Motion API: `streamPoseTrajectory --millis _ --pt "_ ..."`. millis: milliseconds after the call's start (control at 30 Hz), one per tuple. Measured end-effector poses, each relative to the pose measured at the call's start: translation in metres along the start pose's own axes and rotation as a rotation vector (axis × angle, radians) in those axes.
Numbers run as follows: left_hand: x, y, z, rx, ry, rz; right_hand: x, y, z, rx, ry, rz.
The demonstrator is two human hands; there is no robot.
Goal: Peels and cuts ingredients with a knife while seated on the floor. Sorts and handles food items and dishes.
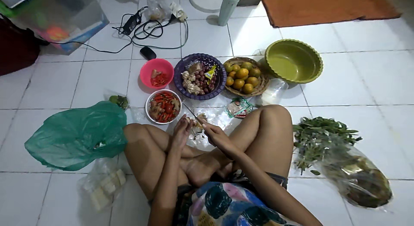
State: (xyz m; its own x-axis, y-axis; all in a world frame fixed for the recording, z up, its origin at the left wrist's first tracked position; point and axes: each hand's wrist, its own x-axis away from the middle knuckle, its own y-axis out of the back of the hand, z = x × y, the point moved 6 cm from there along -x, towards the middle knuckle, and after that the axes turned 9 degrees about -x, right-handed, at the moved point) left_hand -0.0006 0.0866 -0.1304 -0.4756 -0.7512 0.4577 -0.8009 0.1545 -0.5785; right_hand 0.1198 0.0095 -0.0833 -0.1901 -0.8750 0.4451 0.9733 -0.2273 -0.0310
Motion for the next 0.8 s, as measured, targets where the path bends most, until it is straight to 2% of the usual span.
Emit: streamPoseTrajectory --millis 333,800 --pt "0.001 0.001 0.004 -0.111 0.006 -0.040 0.013 -0.016 0.008 0.473 0.192 -0.025" --pt "0.001 0.002 0.008 -0.119 -0.012 -0.056 0.014 -0.020 0.008 0.593 0.207 -0.033"
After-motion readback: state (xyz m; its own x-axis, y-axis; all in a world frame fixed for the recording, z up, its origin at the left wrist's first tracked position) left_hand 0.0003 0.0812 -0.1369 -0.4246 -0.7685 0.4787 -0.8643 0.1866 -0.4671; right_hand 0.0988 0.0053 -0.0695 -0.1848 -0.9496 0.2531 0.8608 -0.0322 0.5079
